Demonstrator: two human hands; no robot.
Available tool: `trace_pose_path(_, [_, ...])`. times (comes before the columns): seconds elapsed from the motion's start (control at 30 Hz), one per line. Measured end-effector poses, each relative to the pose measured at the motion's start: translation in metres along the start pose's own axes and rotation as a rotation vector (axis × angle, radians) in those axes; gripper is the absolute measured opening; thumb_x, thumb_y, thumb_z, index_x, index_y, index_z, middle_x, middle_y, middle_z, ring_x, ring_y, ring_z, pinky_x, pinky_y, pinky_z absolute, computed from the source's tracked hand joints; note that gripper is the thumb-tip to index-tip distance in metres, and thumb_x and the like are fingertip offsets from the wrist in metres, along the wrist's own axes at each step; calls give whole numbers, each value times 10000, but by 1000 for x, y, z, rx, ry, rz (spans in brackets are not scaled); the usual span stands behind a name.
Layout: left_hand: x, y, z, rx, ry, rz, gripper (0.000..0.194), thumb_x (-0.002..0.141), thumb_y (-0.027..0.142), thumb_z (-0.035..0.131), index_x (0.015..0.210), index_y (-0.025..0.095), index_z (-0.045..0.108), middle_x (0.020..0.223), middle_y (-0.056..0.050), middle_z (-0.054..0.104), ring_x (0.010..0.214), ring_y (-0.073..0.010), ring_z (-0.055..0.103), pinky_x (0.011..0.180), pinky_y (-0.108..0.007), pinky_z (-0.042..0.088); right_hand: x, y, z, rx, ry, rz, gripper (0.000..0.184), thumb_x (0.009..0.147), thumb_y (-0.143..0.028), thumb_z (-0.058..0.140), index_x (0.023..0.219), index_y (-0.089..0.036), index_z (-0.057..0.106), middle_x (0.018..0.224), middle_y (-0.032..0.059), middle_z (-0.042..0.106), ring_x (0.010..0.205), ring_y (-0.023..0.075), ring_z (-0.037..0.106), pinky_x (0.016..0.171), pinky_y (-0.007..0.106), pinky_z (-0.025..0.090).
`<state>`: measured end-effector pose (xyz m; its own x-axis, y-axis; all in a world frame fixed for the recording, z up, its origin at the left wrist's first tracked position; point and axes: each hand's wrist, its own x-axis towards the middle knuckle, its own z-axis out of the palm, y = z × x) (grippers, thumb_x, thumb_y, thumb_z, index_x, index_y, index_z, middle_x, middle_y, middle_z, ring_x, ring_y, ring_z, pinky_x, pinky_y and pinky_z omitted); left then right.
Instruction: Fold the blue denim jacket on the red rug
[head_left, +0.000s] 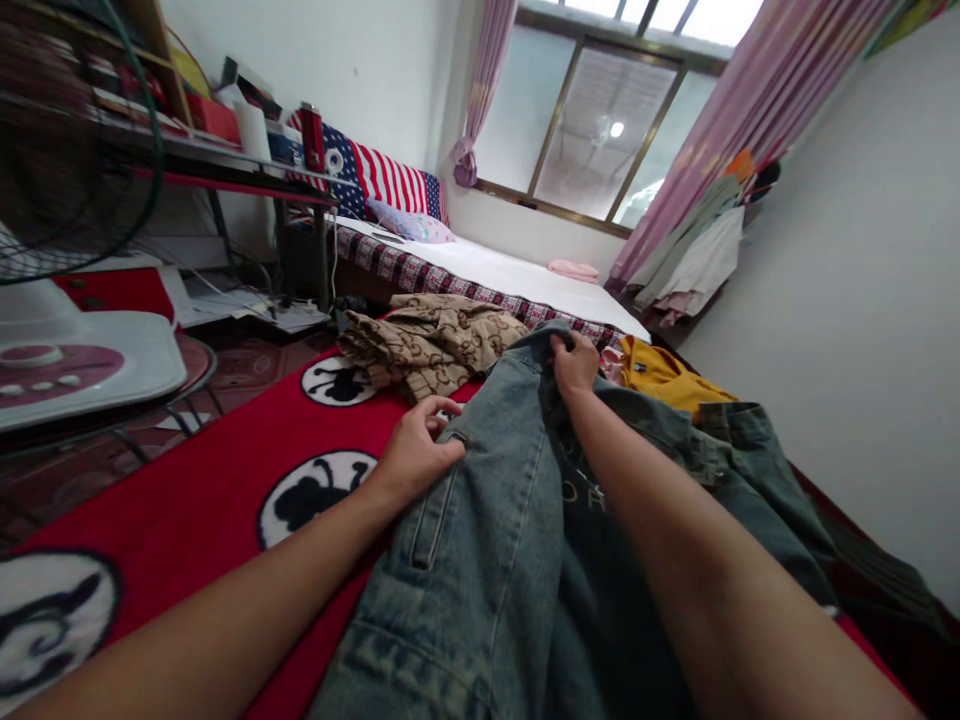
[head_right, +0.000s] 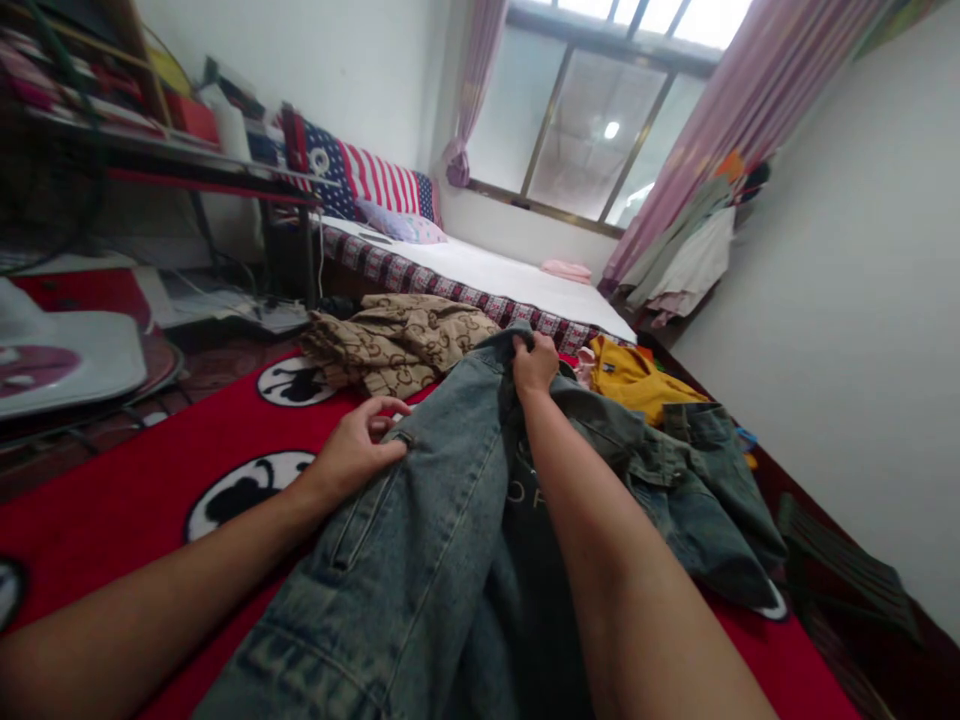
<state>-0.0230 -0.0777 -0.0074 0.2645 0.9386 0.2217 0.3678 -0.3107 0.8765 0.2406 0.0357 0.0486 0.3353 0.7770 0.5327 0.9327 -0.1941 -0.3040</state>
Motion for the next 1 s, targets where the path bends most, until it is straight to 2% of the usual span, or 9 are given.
trace_pose_path(0.1, [-4,1,-4,250,33,164,439,710,161,584,1146,182,625,1175,-101,650,1082,-266,622,938,-401,504,-8,-5,19,30,-97,14,475,928,-319,435,1342,-93,489,1285,187,577,1168,250,545,968,325,422])
trace_pose_path(0.17, [-13,5,-3,454,4,311,503,753,242,637,1254,212,605,1451,-108,474,1350,-314,417,1127,-481,337,-17,-6,34,-16,-213,2,600,898,-328,520,1423,-68,388,1377,204,509,1230,257,509,999,321,409])
trace_pose_path(0.2, [-18,7,-2,519,-63,360,558,786,336,651,1324,217,565,1530,-108,379,1423,-326,307,1170,-509,253,-21,-7,40,-57,-254,-23,640,897,-340,533,1448,-65,356,1426,207,465,1263,267,484,1015,328,400])
trace_pose_path(0.33, [-33,6,4,588,-439,414,975,716,764,592,1490,210,381,1618,-156,157,1488,-366,102,1181,-563,142,-31,-10,50,-266,-338,-123,598,965,-350,395,1490,-77,308,1480,199,417,1298,304,438,1027,387,385])
trace_pose_path(0.4, [-35,1,6,598,-503,415,1088,648,832,583,1521,240,314,1630,-156,65,1490,-382,56,1175,-575,120,-32,-11,47,-349,-380,-130,596,984,-357,324,1496,-55,287,1437,221,464,1279,325,449,1006,428,394])
trace_pose_path(0.5, [-35,-5,6,607,-501,428,1099,643,841,574,1531,266,279,1633,-142,39,1493,-375,40,1178,-566,95,-34,-8,36,-395,-434,-171,586,988,-357,291,1482,-41,307,1430,225,478,1285,343,443,1007,454,387])
trace_pose_path(0.7, [-34,-5,6,644,-489,446,1060,684,828,550,1532,255,279,1631,-147,59,1497,-354,35,1185,-531,85,-66,4,-4,-424,-537,-384,528,976,-336,381,1447,-100,408,1493,161,436,1334,298,420,1104,410,301])
trace_pose_path(0.87, [-35,-6,8,680,-466,472,1011,728,800,537,1531,241,283,1630,-144,76,1498,-345,50,1186,-525,55,-120,21,-68,-356,-601,-676,416,955,-267,439,1341,-166,560,1451,112,496,1296,250,478,1091,353,343])
trace_pose_path(1.0, [-35,-9,9,676,-431,473,976,729,799,539,1516,263,326,1635,-126,69,1495,-357,51,1184,-528,92,-173,55,-132,-188,-463,-558,307,932,-270,469,1152,-212,675,1270,75,629,1127,208,596,985,300,442])
